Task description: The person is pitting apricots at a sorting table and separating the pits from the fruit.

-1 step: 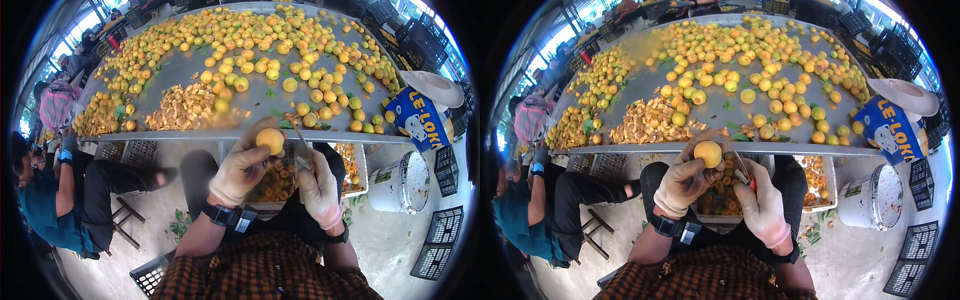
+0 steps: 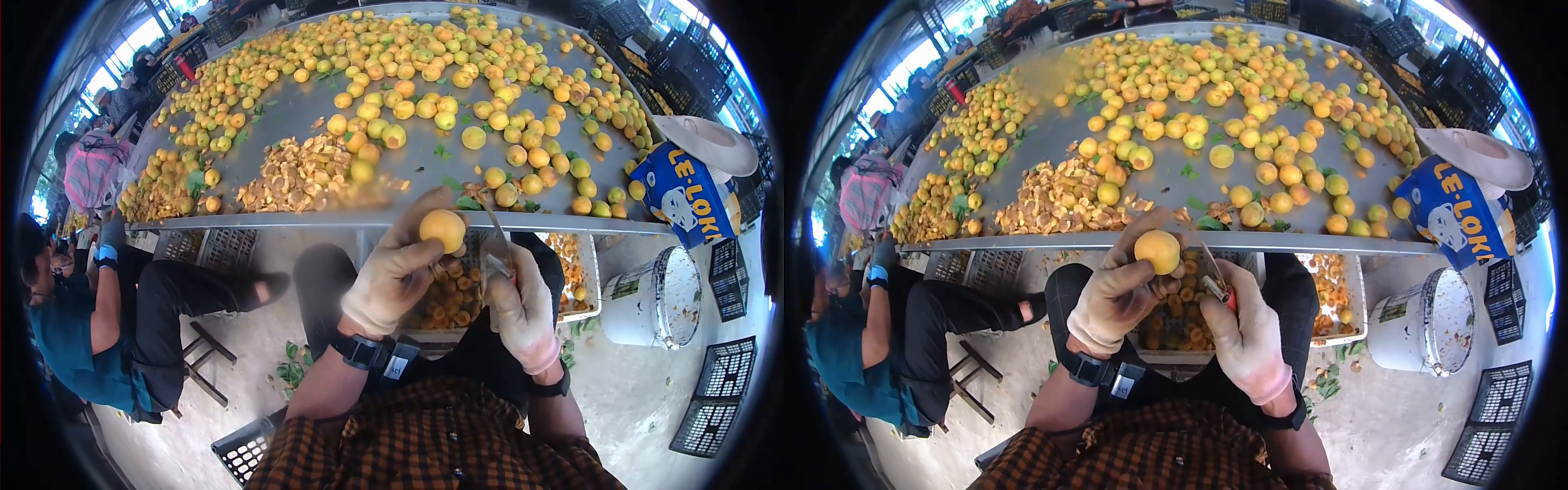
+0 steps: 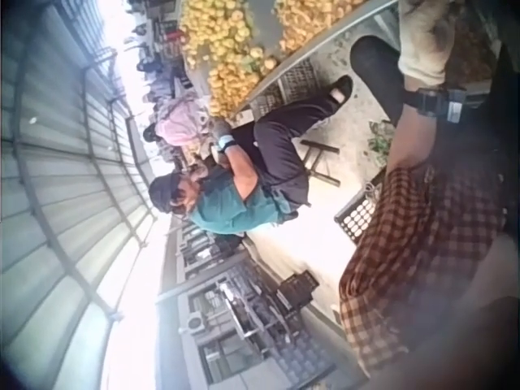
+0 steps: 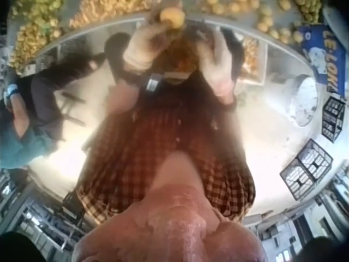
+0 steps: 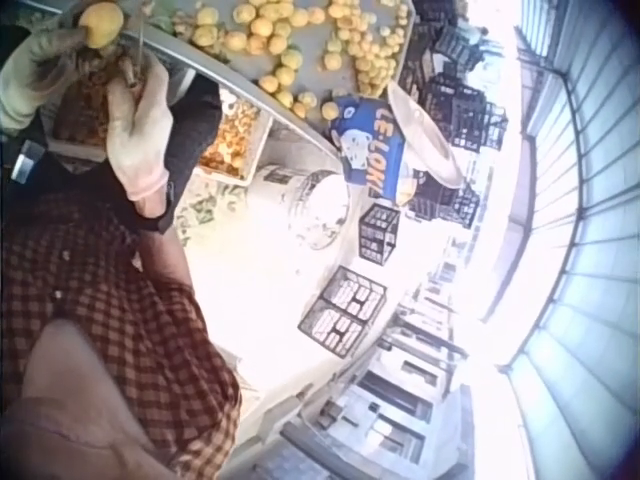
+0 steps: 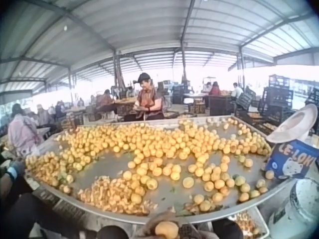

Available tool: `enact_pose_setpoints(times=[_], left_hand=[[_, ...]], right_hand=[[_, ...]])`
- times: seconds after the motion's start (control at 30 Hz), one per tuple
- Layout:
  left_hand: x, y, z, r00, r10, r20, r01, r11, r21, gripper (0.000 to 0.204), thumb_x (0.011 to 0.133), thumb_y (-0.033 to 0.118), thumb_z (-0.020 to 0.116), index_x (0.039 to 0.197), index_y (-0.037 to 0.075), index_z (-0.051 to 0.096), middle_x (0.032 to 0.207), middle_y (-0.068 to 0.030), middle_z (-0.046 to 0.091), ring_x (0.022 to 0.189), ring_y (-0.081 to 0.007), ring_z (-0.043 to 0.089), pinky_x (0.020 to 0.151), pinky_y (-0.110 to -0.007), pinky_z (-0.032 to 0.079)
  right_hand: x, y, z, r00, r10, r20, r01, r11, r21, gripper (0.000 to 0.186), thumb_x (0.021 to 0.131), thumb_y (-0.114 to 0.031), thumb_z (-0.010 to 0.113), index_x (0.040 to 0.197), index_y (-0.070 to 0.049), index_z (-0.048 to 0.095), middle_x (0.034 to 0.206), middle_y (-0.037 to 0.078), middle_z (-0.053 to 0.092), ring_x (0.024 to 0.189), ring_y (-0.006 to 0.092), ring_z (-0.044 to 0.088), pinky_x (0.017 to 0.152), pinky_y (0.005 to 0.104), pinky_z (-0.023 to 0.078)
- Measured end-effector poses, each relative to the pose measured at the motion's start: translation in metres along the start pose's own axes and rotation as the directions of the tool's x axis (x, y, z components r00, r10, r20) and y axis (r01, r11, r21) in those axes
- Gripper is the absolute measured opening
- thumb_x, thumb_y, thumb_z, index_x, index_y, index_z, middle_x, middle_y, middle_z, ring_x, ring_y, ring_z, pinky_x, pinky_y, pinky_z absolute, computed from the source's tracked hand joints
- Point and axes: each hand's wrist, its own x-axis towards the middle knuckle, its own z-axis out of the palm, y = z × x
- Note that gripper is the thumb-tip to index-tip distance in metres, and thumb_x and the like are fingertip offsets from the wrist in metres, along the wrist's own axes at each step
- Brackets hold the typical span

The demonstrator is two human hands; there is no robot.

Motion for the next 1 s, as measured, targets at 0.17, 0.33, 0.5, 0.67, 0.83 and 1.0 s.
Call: enact_pose_setpoints(times=[0.17,0.33,0.5,0.67,0.83,1.0], left_hand=[[-0.001,0.002,0.007,0.998,0.006,-0.064,0.011,0.963,0.27,0.057,0.086,0.004,0.059,0.14,0.005,0.039,0.126,-0.0077,0.055,0.112,-0.0165,0.053,0.09,-0.029,0.044],[-0.004,0.001,0.011,0.997,0.009,-0.072,0.005,0.983,0.182,0.058,0.086,0.002,0.057,0.141,0.007,0.039,0.131,-0.0073,0.052,0.12,-0.0172,0.049,0.094,-0.03,0.044],[-0.005,0.002,0.012,0.998,0.063,-0.029,-0.051,0.951,0.305,0.059,0.087,0.008,0.058,0.142,0.007,0.037,0.135,-0.011,0.047,0.115,-0.0187,0.052,0.094,-0.032,0.045],[-0.003,-0.008,0.002,1.0,0.025,-0.006,-0.024,0.994,0.105,0.061,0.088,0.022,0.065,0.141,0.007,0.038,0.13,-0.0127,0.053,0.114,-0.0204,0.054,0.097,-0.033,0.043],[-0.001,-0.018,0.0,1.0,-0.01,0.025,0.009,0.999,0.054,0.064,0.086,0.029,0.068,0.138,0.003,0.041,0.126,-0.0134,0.056,0.118,-0.0229,0.053,0.101,-0.036,0.042],[-0.002,-0.028,0.001,0.997,-0.074,0.017,0.075,0.993,-0.086,0.056,0.09,0.032,0.063,0.134,0.002,0.045,0.124,-0.0105,0.058,0.118,-0.0191,0.051,0.097,-0.03,0.038]], right_hand=[[-0.001,-0.001,-0.001,0.991,0.134,-0.003,-0.131,0.974,0.186,0.036,0.094,-0.02,0.057,0.122,0.001,0.051,0.082,0.001,0.055,0.072,0.007,0.049,0.067,0.0222,0.044],[-0.004,0.0,-0.004,0.98,0.195,0.038,-0.199,0.964,0.176,0.034,0.094,-0.019,0.056,0.121,0.001,0.052,0.081,0.002,0.055,0.071,0.0077,0.048,0.066,0.0232,0.044],[-0.004,0.007,-0.004,0.996,0.066,0.06,-0.068,0.997,0.04,0.033,0.092,-0.015,0.056,0.12,0.002,0.053,0.089,0.012,0.064,0.082,0.0174,0.061,0.075,0.0281,0.048],[0.001,0.005,-0.005,0.992,-0.053,0.114,0.064,0.993,-0.097,0.032,0.091,-0.015,0.058,0.119,0.001,0.054,0.092,0.017,0.064,0.085,0.0265,0.065,0.076,0.0296,0.049],[0.005,0.011,-0.004,0.982,-0.145,0.12,0.166,0.968,-0.186,0.029,0.09,-0.016,0.059,0.115,0.0,0.055,0.088,0.02,0.063,0.082,0.0363,0.065,0.071,0.0321,0.05],[0.002,0.016,-0.001,0.994,-0.072,0.084,0.088,0.976,-0.199,0.023,0.091,-0.017,0.059,0.108,-0.002,0.055,0.076,0.019,0.06,0.073,0.0404,0.062,0.06,0.0362,0.049]])
